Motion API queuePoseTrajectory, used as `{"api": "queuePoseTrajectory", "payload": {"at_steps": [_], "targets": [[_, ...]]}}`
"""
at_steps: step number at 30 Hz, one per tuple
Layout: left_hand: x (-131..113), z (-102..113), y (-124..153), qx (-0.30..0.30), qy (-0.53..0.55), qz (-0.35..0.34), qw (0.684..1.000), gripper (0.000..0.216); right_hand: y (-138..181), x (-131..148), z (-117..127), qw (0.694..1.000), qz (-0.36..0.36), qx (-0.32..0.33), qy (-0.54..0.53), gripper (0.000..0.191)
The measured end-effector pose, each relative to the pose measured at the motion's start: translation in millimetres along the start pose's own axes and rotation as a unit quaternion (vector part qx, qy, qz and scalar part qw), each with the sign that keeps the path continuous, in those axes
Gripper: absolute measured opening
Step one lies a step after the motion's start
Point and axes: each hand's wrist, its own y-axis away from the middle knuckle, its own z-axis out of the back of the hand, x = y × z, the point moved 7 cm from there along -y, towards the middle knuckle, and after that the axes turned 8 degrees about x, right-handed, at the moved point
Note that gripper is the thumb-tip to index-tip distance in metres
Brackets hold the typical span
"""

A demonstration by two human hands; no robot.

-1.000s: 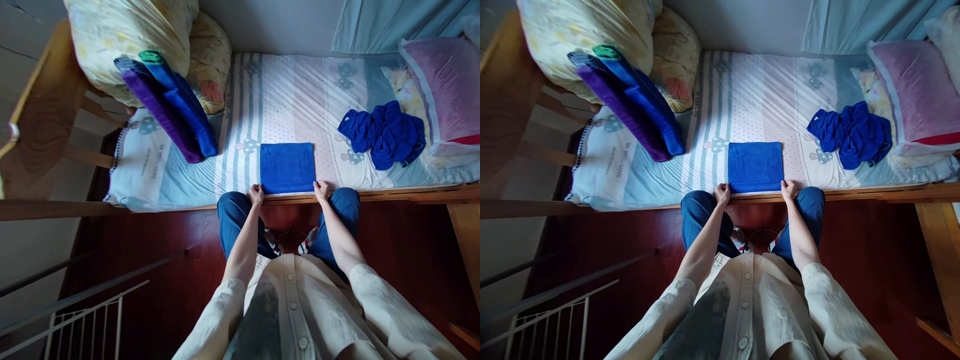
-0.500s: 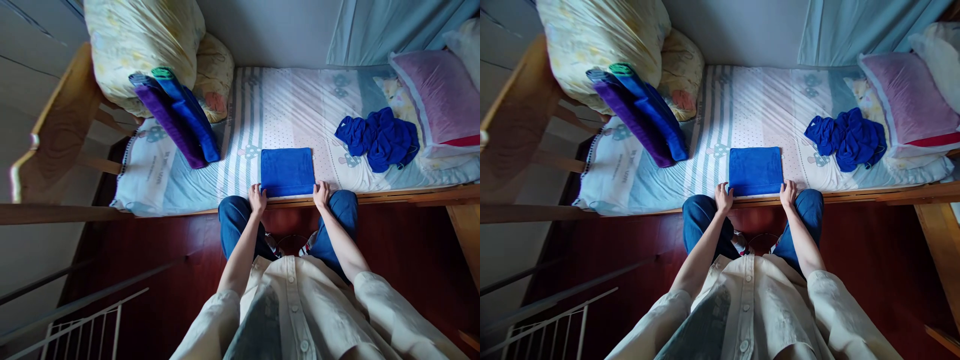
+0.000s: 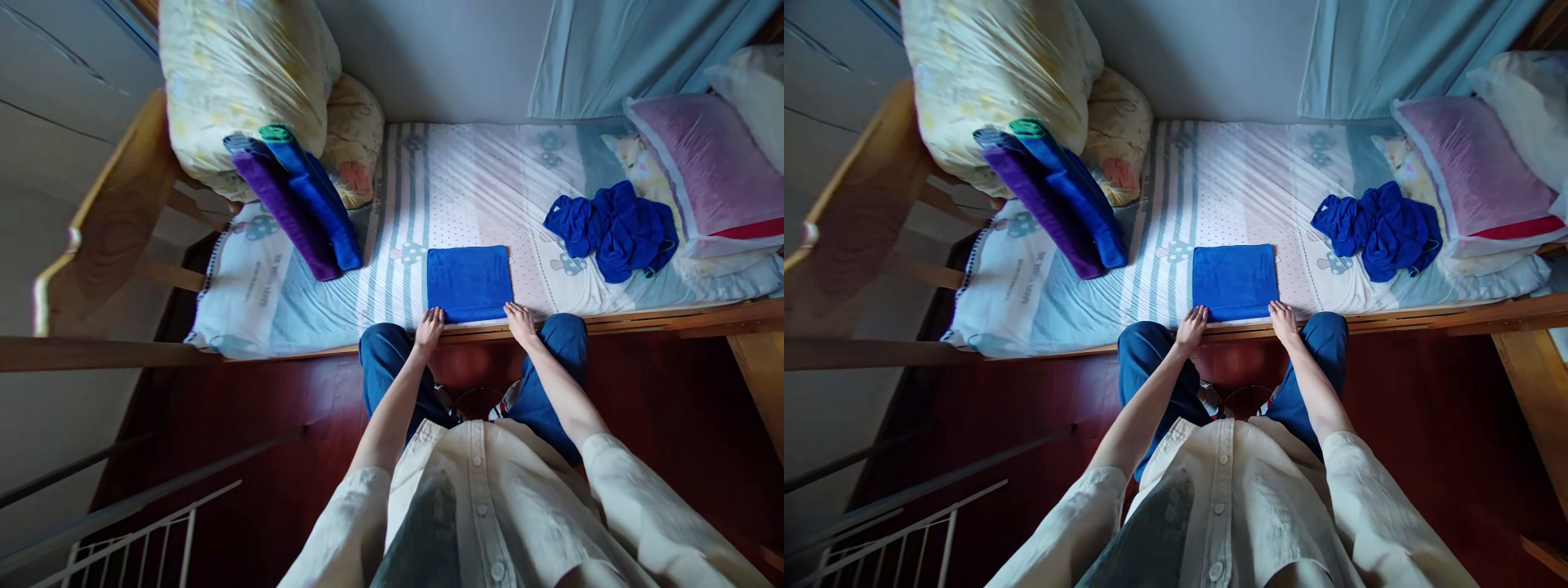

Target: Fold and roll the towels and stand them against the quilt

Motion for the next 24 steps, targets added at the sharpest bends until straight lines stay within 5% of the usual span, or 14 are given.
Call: {"api": "queuePoseTrajectory", "payload": {"at_steps": [11,18,24], "targets": [[5.4,6.3,12.5,-0.012,0.108,-0.011,0.994,0.060,9.4,-18.1,7.3,0.993,-0.003,-0.040,-0.109,0.048],[13.8,17.0,22.7,-0.028,0.199,0.048,0.978,0.068,13.8,-19.7,16.1,0.970,-0.045,-0.050,-0.234,0.043],[26.3,37.7,24.6,-0.095,0.299,0.119,0.942,0.048,8.1,-21.8,23.0,0.938,-0.076,-0.081,-0.328,0.046]]}}
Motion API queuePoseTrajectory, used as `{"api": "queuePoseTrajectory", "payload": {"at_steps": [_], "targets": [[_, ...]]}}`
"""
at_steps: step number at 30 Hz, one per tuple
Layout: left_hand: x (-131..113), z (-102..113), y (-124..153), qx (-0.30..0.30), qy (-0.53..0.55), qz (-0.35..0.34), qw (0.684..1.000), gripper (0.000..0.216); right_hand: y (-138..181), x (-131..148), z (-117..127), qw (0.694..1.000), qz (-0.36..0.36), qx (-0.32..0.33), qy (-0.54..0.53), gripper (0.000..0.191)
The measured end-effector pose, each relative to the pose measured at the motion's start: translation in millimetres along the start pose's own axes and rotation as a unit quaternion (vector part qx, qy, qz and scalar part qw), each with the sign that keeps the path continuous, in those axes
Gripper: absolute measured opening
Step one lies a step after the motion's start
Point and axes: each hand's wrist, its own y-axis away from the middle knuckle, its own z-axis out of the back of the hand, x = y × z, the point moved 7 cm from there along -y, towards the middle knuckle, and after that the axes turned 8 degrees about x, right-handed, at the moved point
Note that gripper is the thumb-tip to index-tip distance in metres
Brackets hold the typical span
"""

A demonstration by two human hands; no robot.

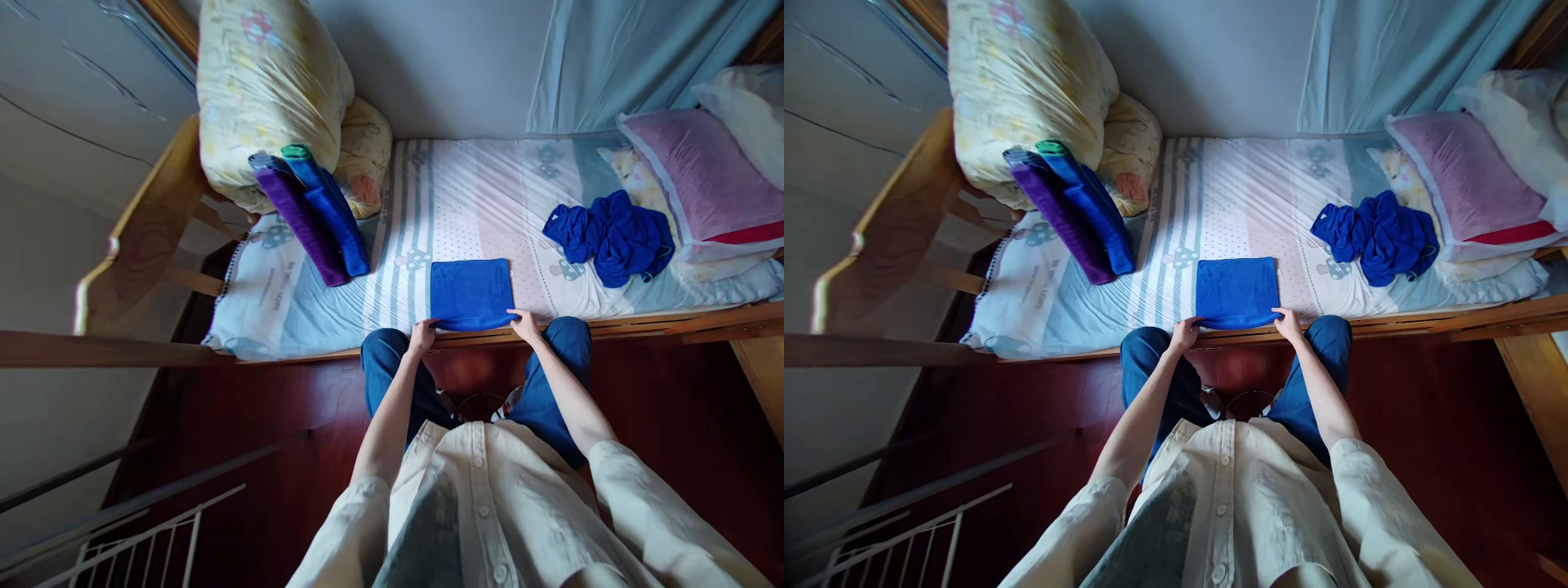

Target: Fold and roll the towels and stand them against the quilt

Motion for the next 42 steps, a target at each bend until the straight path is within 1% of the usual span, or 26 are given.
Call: {"api": "queuePoseTrajectory", "payload": {"at_steps": [2,4,8,10,12,15,18,22,25,29,32,37,40,42], "targets": [[-0.1,3.1,-0.6,-0.016,0.017,0.024,0.999,0.042,-0.5,-1.3,-0.3,1.000,-0.009,-0.003,-0.013,0.048],[-1.0,3.5,-0.7,-0.024,0.027,0.032,0.999,0.039,-0.1,-3.2,-0.8,1.000,-0.018,-0.007,-0.020,0.049],[-4.6,-0.1,-0.7,-0.017,0.027,0.010,0.999,0.041,0.5,-4.2,-4.6,0.999,-0.022,-0.001,-0.028,0.047],[-5.9,-1.6,-1.2,-0.012,0.026,-0.003,1.000,0.041,0.4,-1.9,-5.8,0.999,-0.013,-0.002,-0.037,0.045],[-5.5,-1.4,-2.0,-0.017,0.030,-0.001,0.999,0.039,0.0,1.4,-5.5,0.999,0.000,-0.009,-0.048,0.041],[-1.2,2.2,-2.7,-0.042,0.061,0.029,0.997,0.034,0.0,3.9,-1.7,0.997,0.004,-0.031,-0.074,0.034],[3.3,5.4,-2.1,-0.060,0.112,0.059,0.990,0.031,0.4,3.1,2.8,0.994,-0.007,-0.049,-0.100,0.032],[4.3,9.8,-1.5,-0.082,0.159,0.068,0.981,0.026,-1.3,1.1,2.5,0.992,-0.017,-0.033,-0.124,0.028],[3.5,13.6,-1.8,-0.101,0.176,0.070,0.977,0.026,-3.1,-1.8,3.0,0.990,-0.021,-0.041,-0.136,0.026],[3.0,17.3,-1.0,-0.126,0.183,0.067,0.973,0.026,-4.9,-8.7,3.7,0.986,-0.036,-0.069,-0.149,0.035],[4.2,15.2,-0.3,-0.121,0.191,0.065,0.972,0.024,-5.9,-11.1,4.2,0.983,-0.032,-0.083,-0.161,0.039],[8.5,12.3,-0.7,-0.111,0.201,0.074,0.970,0.019,-7.4,-13.0,3.3,0.980,-0.032,-0.076,-0.180,0.043],[12.2,13.7,-0.3,-0.121,0.172,0.092,0.973,0.016,-7.1,-13.4,2.4,0.983,-0.025,-0.065,-0.170,0.041],[16.7,12.3,1.1,-0.125,0.152,0.119,0.973,0.014,-6.5,-15.9,0.9,0.989,-0.033,-0.057,-0.133,0.035]]}}
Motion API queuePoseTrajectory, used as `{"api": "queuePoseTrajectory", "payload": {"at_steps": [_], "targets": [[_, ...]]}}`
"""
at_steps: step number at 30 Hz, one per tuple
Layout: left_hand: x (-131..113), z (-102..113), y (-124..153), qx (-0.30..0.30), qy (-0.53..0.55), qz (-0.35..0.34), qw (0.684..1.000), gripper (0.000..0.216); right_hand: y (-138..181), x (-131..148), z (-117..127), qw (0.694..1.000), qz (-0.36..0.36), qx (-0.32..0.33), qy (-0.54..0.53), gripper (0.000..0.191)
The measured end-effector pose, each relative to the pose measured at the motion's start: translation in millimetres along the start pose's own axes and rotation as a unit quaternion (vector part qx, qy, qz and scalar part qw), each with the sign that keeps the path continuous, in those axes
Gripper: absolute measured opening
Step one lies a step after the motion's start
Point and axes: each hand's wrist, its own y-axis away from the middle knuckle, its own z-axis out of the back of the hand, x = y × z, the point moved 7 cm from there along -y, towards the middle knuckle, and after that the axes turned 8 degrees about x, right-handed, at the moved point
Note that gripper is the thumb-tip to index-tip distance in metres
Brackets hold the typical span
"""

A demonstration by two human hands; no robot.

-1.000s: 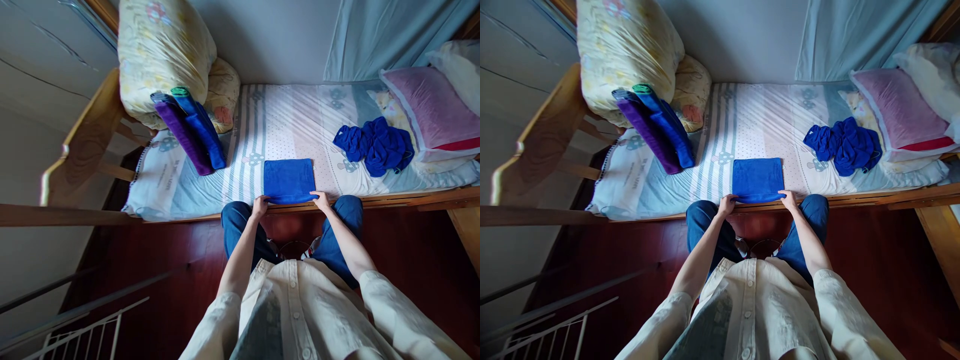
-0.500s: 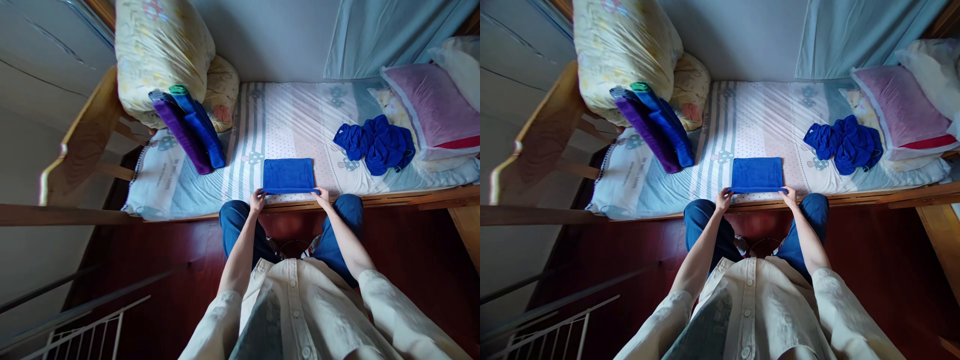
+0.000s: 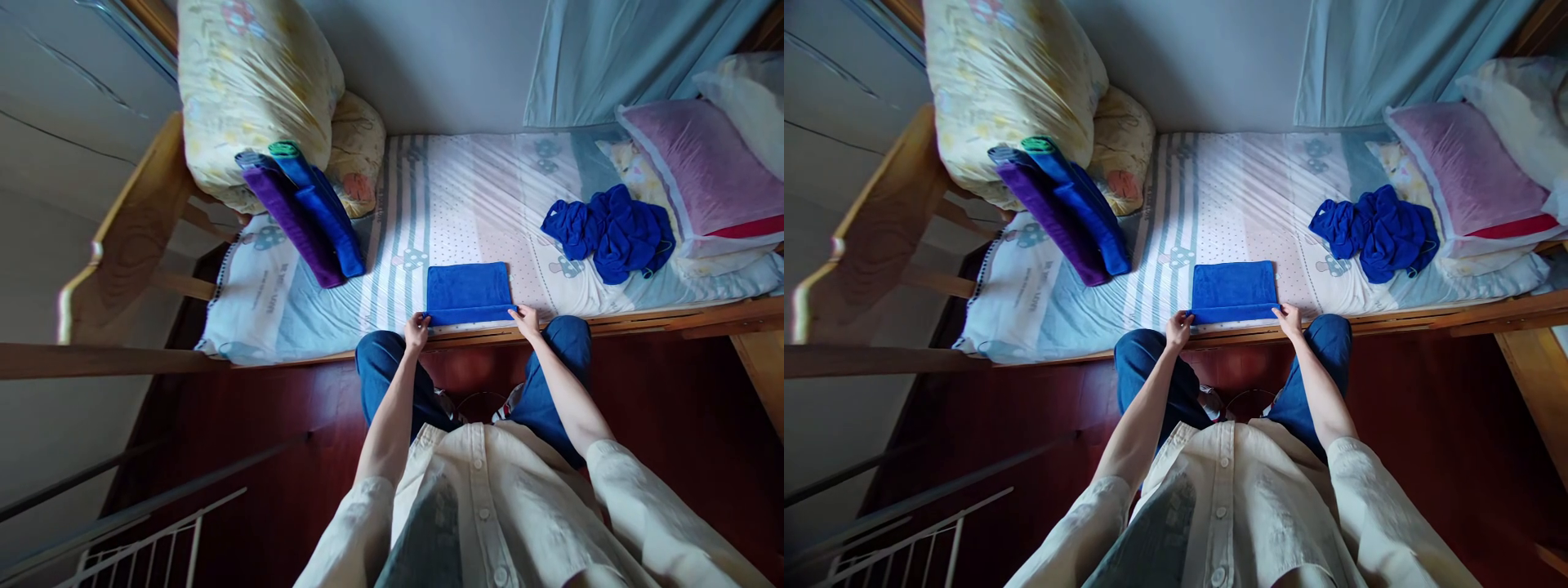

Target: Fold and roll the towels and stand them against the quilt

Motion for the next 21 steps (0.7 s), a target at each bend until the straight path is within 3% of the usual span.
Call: {"api": "queuePoseTrajectory", "payload": {"at_steps": [5,10,21], "targets": [[13.3,-6.5,3.8,-0.011,-0.019,0.045,0.999,0.011,-0.3,-12.8,-2.0,0.995,-0.044,-0.001,0.095,0.029],[20.9,-9.6,4.4,-0.022,-0.026,0.070,0.997,0.015,-1.9,-19.2,-3.4,0.990,-0.065,0.000,0.128,0.038],[30.2,-13.5,3.8,-0.013,-0.043,0.115,0.992,0.021,1.2,-22.2,-2.0,0.983,-0.095,-0.002,0.154,0.030]]}}
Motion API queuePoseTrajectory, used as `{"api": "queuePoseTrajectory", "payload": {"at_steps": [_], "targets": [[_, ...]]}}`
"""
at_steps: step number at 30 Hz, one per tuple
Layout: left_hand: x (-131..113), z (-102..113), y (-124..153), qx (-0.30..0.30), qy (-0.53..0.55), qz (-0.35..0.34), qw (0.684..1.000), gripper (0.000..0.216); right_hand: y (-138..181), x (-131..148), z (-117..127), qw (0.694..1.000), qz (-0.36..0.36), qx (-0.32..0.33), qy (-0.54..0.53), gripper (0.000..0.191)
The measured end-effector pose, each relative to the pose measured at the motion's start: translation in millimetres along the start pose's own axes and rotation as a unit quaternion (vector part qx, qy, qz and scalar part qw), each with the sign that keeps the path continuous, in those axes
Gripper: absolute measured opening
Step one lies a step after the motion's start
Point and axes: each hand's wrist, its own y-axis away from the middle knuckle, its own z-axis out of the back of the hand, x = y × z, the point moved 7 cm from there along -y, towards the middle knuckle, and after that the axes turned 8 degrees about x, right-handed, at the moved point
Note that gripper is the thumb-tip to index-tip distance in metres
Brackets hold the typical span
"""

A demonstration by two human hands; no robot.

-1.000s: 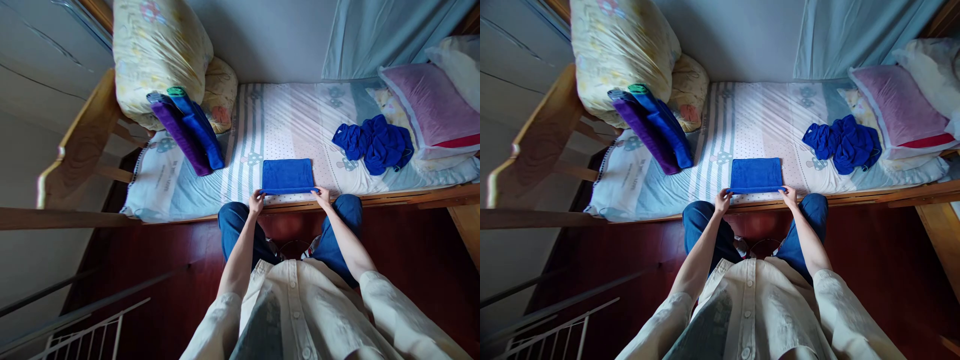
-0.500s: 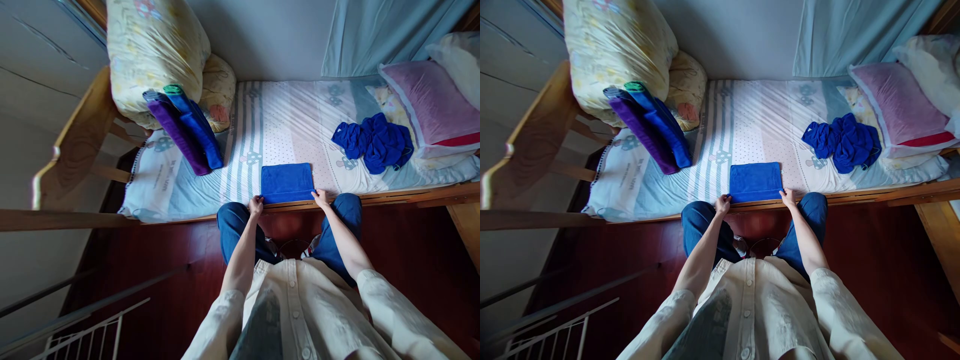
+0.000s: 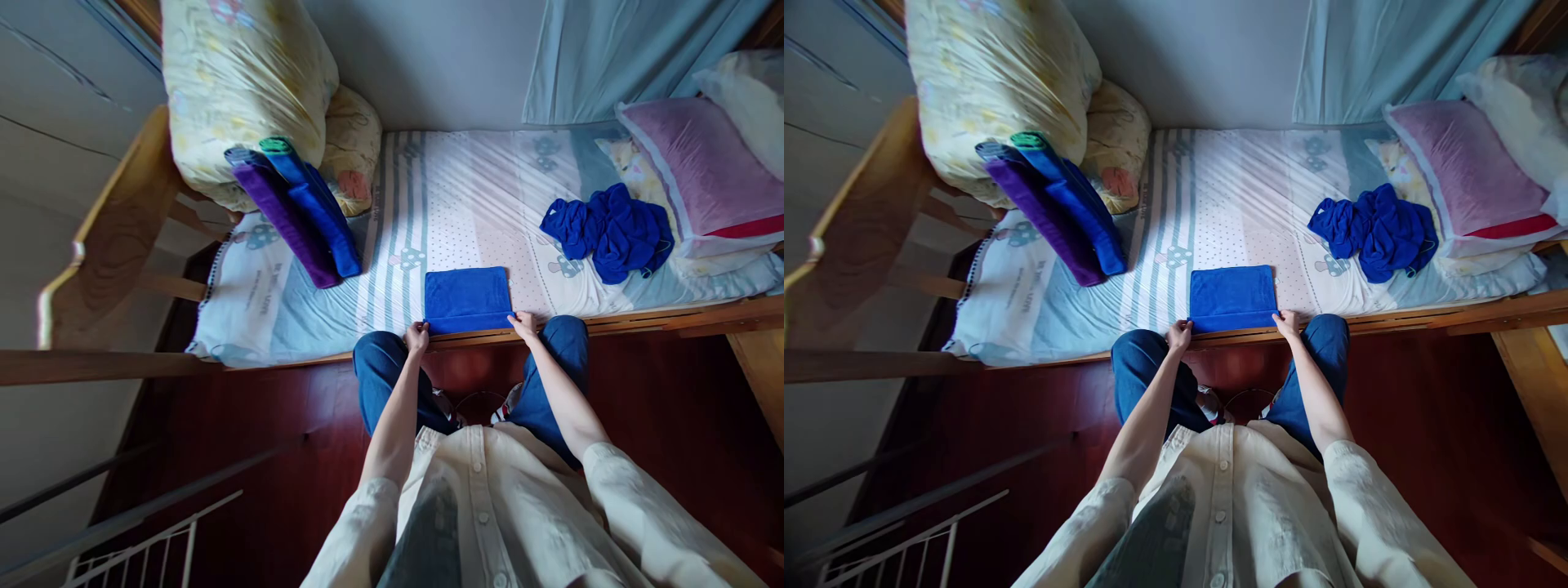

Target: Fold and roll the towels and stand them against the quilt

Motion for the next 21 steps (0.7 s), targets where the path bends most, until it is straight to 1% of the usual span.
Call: {"api": "queuePoseTrajectory", "payload": {"at_steps": [7,15,17,19,20,21], "targets": [[1.3,-0.2,1.1,-0.007,-0.005,0.004,1.000,0.019,0.6,2.4,-0.9,1.000,0.002,0.000,-0.001,0.029],[-2.5,-0.5,2.7,-0.012,-0.016,-0.010,1.000,0.017,-1.2,1.3,-2.5,1.000,0.007,-0.002,-0.003,0.031],[-4.1,-0.2,4.3,-0.014,-0.017,-0.018,1.000,0.017,-0.8,1.7,-3.2,1.000,0.009,0.000,-0.004,0.028],[-5.5,0.0,6.7,-0.014,-0.017,-0.026,0.999,0.017,1.1,4.3,-2.9,1.000,0.015,-0.001,-0.005,0.020],[-6.5,0.5,8.2,-0.015,-0.016,-0.032,0.999,0.017,3.0,7.4,-1.4,1.000,0.025,-0.009,-0.003,0.017],[-8.4,1.8,10.1,-0.022,-0.018,-0.045,0.999,0.018,5.6,12.1,1.4,0.999,0.041,-0.026,0.004,0.017]]}}
